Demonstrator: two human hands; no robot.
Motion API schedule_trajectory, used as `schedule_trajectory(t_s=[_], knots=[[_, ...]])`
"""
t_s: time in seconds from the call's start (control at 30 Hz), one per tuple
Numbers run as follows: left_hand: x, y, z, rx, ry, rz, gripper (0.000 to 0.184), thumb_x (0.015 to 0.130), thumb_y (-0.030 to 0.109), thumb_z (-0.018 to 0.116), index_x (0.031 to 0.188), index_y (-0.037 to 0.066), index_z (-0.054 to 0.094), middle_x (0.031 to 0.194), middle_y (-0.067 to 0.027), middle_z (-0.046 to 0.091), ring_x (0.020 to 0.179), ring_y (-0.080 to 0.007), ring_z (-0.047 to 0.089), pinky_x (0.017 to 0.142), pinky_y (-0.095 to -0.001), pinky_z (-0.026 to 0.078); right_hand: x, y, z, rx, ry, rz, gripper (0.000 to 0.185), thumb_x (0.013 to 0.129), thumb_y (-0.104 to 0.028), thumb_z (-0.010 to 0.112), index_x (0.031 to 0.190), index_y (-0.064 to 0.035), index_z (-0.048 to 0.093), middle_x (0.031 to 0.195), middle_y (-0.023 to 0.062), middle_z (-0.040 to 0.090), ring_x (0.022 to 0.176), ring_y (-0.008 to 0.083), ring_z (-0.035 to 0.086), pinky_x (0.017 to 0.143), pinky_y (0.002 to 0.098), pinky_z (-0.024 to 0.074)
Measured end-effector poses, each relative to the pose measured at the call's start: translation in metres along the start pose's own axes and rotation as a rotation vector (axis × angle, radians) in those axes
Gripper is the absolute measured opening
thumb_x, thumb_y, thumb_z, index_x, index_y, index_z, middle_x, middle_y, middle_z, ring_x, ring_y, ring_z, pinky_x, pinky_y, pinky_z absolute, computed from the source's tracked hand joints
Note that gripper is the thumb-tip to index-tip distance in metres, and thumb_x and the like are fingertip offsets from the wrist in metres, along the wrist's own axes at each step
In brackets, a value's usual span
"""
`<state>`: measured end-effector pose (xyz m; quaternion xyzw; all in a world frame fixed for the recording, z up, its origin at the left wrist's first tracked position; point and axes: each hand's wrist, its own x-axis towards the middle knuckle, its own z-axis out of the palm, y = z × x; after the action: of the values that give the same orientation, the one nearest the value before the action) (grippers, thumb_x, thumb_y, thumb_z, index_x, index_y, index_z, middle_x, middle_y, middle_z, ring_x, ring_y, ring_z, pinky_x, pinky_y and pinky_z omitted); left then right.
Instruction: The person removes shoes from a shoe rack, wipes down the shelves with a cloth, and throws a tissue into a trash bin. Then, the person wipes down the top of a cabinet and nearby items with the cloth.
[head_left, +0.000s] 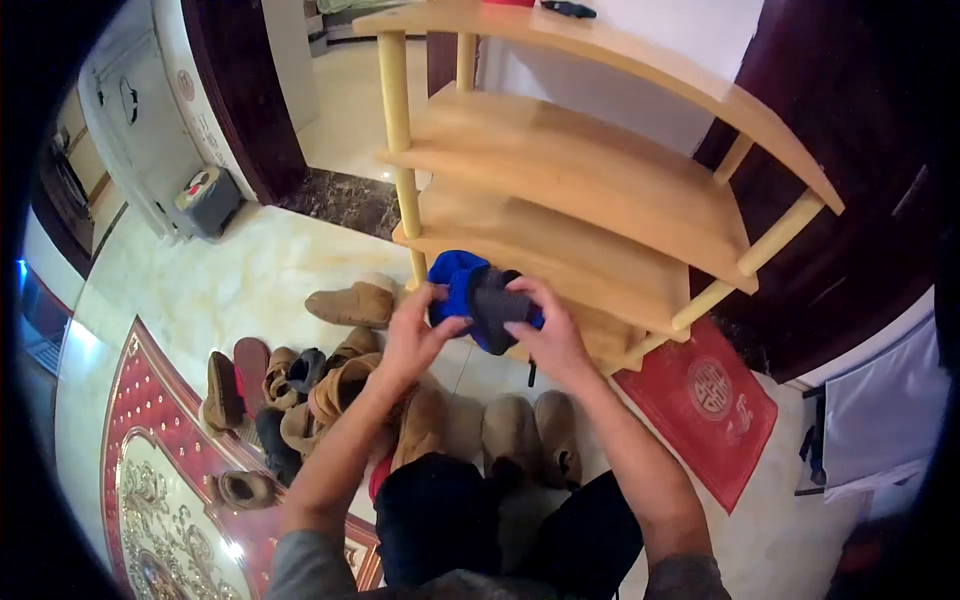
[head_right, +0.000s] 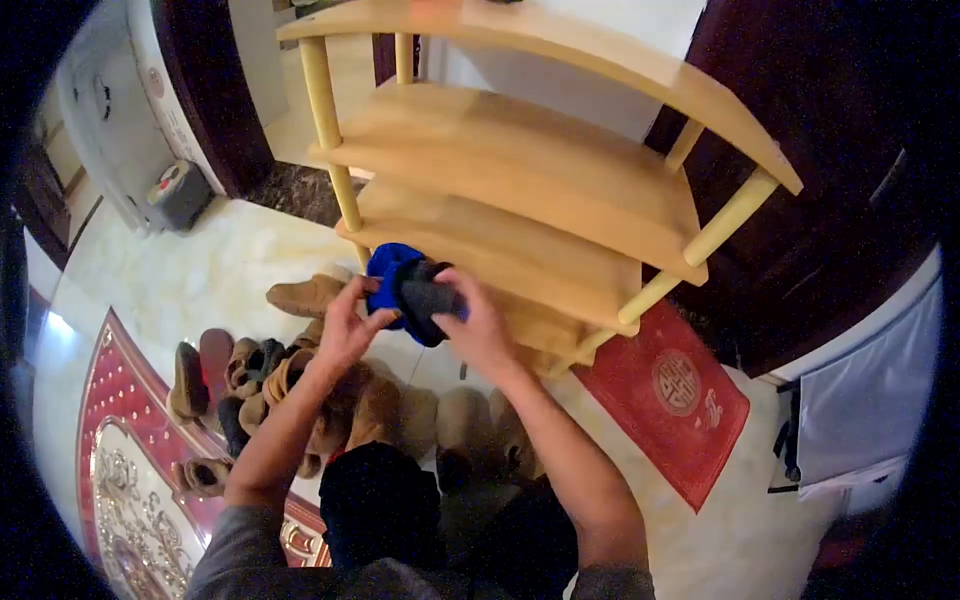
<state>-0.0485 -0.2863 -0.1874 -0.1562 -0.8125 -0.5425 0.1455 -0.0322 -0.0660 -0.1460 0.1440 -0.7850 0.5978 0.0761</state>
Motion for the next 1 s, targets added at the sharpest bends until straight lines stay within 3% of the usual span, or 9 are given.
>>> schedule_trajectory(t_s=[0.13, 0.3, 0.37, 0.47, 0.6, 0.73, 0.83, 0.9, 1.0], knots=[[0.000, 0.029, -0.002, -0.517, 0.016, -0.283, 0.050, 0.087, 0.025, 0.072, 0.125, -0.002, 0.053, 0.110, -0.0125, 0.064, 0.102, -0.0151, 0.059, 0.087, -0.0311, 0.048, 0.002, 0.002, -0.015, 0.211, 0.052, 0.173, 0.033, 0.085, -0.017, 0.072, 0.112, -0.0036, 0.058, 0.100, 0.0040, 0.063, 0.095, 0.0134, 0.056, 0.085, 0.0302, 0.0469], [-0.025, 0.047, 0.062, -0.359, -0.159, -0.272, 0.062, 0.088, 0.022, 0.069, 0.137, -0.006, 0.042, 0.120, -0.0205, 0.062, 0.110, -0.0255, 0.059, 0.095, -0.0353, 0.047, -0.010, -0.022, -0.028, 0.309, 0.316, 0.412, 0.054, 0.089, -0.043, 0.065, 0.125, -0.0030, 0.056, 0.117, 0.0090, 0.061, 0.112, 0.0194, 0.054, 0.100, 0.0325, 0.0391], [-0.023, 0.068, 0.077, -0.311, -0.099, -0.463, 0.066, 0.089, 0.013, 0.067, 0.144, -0.003, 0.034, 0.137, -0.0222, 0.050, 0.125, -0.0284, 0.050, 0.102, -0.0375, 0.043, -0.021, -0.020, -0.023, 0.349, 0.211, 0.276, 0.066, 0.088, -0.034, 0.069, 0.138, -0.0010, 0.040, 0.130, 0.0096, 0.052, 0.118, 0.0203, 0.050, 0.105, 0.0341, 0.0365], [-0.047, 0.061, 0.099, -0.303, -0.085, -0.032, 0.067, 0.090, 0.013, 0.065, 0.146, -0.001, 0.031, 0.146, -0.0235, 0.041, 0.131, -0.0318, 0.045, 0.103, -0.0395, 0.042, -0.019, 0.002, -0.029, -0.138, 0.395, -0.002, 0.079, 0.074, -0.004, 0.078, 0.140, -0.0020, 0.035, 0.131, 0.0105, 0.048, 0.123, 0.0206, 0.046, 0.108, 0.0355, 0.0338], [-0.052, 0.076, 0.053, -0.233, -0.138, 0.043, 0.067, 0.087, 0.012, 0.067, 0.145, 0.004, 0.034, 0.146, -0.0219, 0.039, 0.134, -0.0349, 0.040, 0.108, -0.0421, 0.036, 0.025, 0.012, -0.062, -0.452, 0.680, -0.259, 0.070, 0.083, -0.012, 0.070, 0.141, 0.0027, 0.033, 0.139, 0.0203, 0.044, 0.132, 0.0299, 0.039, 0.113, 0.0396, 0.0256], [-0.081, -0.015, -0.020, 0.752, 0.164, -0.024, 0.073, 0.074, 0.023, 0.074, 0.137, 0.005, 0.043, 0.132, -0.0238, 0.048, 0.119, -0.0418, 0.047, 0.104, -0.0502, 0.036, 0.042, 0.054, -0.104, -0.940, 0.283, -0.209, 0.055, 0.091, -0.022, 0.061, 0.137, 0.0007, 0.041, 0.134, 0.0242, 0.047, 0.125, 0.0385, 0.045, 0.108, 0.0438, 0.0331], [-0.105, -0.053, -0.082, 0.985, 0.213, -0.201, 0.040, 0.072, 0.018, 0.071, 0.108, 0.007, 0.056, 0.107, -0.0144, 0.060, 0.103, -0.0360, 0.058, 0.082, -0.0483, 0.047, 0.009, -0.035, -0.054, -0.923, 0.320, -0.401, 0.037, 0.093, -0.017, 0.056, 0.126, -0.0012, 0.053, 0.122, 0.0208, 0.056, 0.115, 0.0363, 0.053, 0.098, 0.0455, 0.0409], [-0.138, -0.094, -0.110, 0.912, -0.051, -0.445, 0.024, 0.076, 0.017, 0.068, 0.096, 0.010, 0.057, 0.095, -0.0126, 0.063, 0.092, -0.0363, 0.062, 0.074, -0.0480, 0.048, -0.028, -0.004, -0.042, -0.690, -0.024, -0.348, 0.016, 0.091, -0.010, 0.054, 0.102, -0.0009, 0.060, 0.095, 0.0169, 0.065, 0.092, 0.0359, 0.062, 0.081, 0.0444, 0.0491], [-0.136, -0.069, -0.110, 0.966, -0.076, -0.446, 0.015, 0.081, 0.017, 0.064, 0.093, 0.011, 0.059, 0.091, -0.0125, 0.065, 0.085, -0.0366, 0.064, 0.069, -0.0481, 0.049, -0.084, 0.064, -0.023, -1.090, -0.739, 0.299, 0.021, 0.092, -0.014, 0.048, 0.104, -0.0090, 0.065, 0.095, 0.0126, 0.068, 0.091, 0.0360, 0.065, 0.075, 0.0473, 0.0523]])
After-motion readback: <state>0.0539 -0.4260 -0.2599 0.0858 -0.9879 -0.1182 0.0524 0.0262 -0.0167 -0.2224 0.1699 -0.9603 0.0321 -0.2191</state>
